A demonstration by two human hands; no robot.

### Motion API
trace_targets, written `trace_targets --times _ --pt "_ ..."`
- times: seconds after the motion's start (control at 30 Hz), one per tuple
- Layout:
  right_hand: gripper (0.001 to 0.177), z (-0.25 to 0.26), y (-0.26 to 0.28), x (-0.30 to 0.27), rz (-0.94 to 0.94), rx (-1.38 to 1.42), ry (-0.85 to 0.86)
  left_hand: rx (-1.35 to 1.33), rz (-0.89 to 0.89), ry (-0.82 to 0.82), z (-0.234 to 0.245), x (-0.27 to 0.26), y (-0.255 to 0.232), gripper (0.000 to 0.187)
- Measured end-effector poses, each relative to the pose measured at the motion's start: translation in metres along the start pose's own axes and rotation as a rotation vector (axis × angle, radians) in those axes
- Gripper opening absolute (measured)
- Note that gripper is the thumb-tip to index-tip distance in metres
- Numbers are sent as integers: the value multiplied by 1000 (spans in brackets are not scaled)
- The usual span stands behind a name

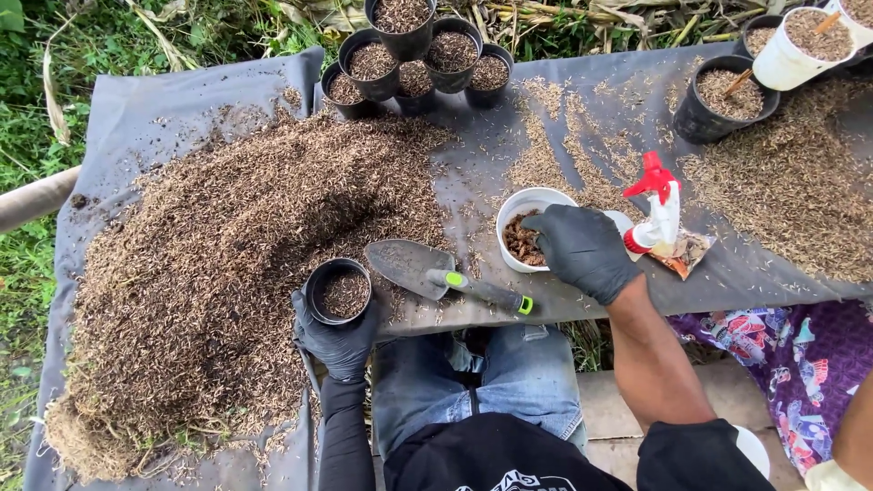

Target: Filling small plastic pots with soil using a hand trowel and adding fertilizer pellets.

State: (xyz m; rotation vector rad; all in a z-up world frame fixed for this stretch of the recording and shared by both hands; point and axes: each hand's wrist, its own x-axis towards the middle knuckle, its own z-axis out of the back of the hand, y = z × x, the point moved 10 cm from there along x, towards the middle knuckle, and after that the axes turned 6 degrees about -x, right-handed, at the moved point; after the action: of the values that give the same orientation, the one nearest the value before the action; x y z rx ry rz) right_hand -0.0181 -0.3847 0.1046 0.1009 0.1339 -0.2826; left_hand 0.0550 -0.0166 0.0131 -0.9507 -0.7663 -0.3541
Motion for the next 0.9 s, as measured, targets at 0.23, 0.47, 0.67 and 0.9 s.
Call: trace_targets --times 0.23,0.47,0.67,0.9 --pt "26 -8 -8 0 -18 52 -33 7 -10 -8 2 -1 0 116" --pt "22 -29 -19 11 -8 -74 -54 -33 3 12 2 -1 4 110" --pt "27 -13 -13 4 -8 47 -88 -41 -4 22 1 -9 17 106" --pt "27 -9 -19 -2 -36 272 -91 -11 -1 11 -1 -8 17 108"
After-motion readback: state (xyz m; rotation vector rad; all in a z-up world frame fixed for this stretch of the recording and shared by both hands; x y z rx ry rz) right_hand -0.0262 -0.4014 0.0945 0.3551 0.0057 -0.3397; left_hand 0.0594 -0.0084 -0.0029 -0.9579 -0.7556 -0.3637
